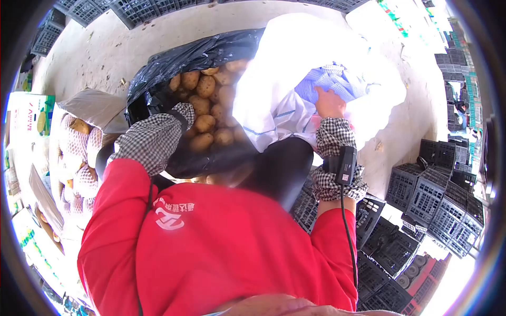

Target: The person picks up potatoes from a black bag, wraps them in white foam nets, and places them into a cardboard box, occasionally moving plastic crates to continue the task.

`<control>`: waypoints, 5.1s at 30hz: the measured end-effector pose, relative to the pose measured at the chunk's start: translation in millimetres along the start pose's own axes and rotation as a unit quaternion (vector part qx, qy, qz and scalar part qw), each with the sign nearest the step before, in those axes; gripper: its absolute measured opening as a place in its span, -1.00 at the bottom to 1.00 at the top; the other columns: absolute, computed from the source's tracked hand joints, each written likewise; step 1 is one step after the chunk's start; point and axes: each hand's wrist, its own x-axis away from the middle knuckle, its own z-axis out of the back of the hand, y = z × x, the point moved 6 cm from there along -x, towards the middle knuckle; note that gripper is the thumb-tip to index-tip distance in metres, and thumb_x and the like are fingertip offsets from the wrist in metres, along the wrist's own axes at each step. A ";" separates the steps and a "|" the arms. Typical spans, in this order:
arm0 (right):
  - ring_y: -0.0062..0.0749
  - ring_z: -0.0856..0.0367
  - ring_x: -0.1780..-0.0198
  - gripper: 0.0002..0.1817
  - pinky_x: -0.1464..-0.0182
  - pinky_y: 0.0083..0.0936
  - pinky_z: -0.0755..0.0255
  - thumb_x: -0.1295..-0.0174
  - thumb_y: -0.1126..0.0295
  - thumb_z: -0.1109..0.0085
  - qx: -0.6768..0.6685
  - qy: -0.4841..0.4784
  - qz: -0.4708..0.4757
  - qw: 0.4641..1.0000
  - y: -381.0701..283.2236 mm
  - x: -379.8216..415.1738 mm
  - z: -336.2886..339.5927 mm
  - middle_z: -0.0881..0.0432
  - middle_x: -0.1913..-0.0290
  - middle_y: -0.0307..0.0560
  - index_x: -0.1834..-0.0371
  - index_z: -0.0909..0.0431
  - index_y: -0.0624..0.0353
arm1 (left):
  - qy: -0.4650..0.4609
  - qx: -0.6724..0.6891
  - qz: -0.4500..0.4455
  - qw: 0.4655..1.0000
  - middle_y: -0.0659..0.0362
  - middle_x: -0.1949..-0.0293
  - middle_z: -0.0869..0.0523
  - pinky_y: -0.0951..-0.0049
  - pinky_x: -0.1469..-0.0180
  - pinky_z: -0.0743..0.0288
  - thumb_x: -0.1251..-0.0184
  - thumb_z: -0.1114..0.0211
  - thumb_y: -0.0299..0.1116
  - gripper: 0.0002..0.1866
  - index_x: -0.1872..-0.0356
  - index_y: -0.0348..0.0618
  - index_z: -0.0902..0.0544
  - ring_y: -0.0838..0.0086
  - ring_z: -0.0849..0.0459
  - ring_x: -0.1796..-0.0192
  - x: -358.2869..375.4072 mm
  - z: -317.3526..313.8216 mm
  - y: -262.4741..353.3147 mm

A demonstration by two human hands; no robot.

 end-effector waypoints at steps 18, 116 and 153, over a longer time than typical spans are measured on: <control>-0.39 -0.50 0.25 -0.69 0.17 -0.50 -0.37 -0.17 0.31 -0.01 -0.685 0.099 0.115 0.713 -29.1 70.2 54.9 -0.55 0.29 -0.04 0.08 -0.41 0.24 | 0.020 0.839 -0.318 0.441 0.05 -0.06 -0.42 0.35 -0.21 -0.20 0.15 -0.41 -0.32 -0.20 -0.16 -0.27 -0.19 0.34 -0.39 -0.13 137.8 167.2 72.1; -0.26 -0.50 0.17 -0.84 0.33 -0.29 -0.42 -0.03 0.40 0.04 -0.058 0.309 0.113 0.943 -16.1 10.0 45.3 -0.49 0.30 -0.10 0.30 -0.41 0.12 | 0.023 0.408 0.054 0.911 -0.13 0.13 -0.52 0.30 0.02 -0.43 0.01 -0.28 -0.25 -0.31 -0.14 -0.21 -0.14 0.17 -0.52 0.04 -50.5 -12.7 -27.7; -0.63 -0.38 0.26 -0.80 0.18 -0.66 -0.30 -0.16 0.50 -0.02 -0.686 0.260 0.258 0.629 -125.8 145.5 106.2 -0.48 0.26 -0.29 0.14 -0.46 0.17 | 0.098 0.903 -0.313 0.278 0.08 -0.16 -0.34 0.25 -0.21 -0.19 -0.02 -0.27 -0.07 -0.25 -0.21 -0.16 -0.17 0.31 -0.34 -0.19 187.4 138.5 66.6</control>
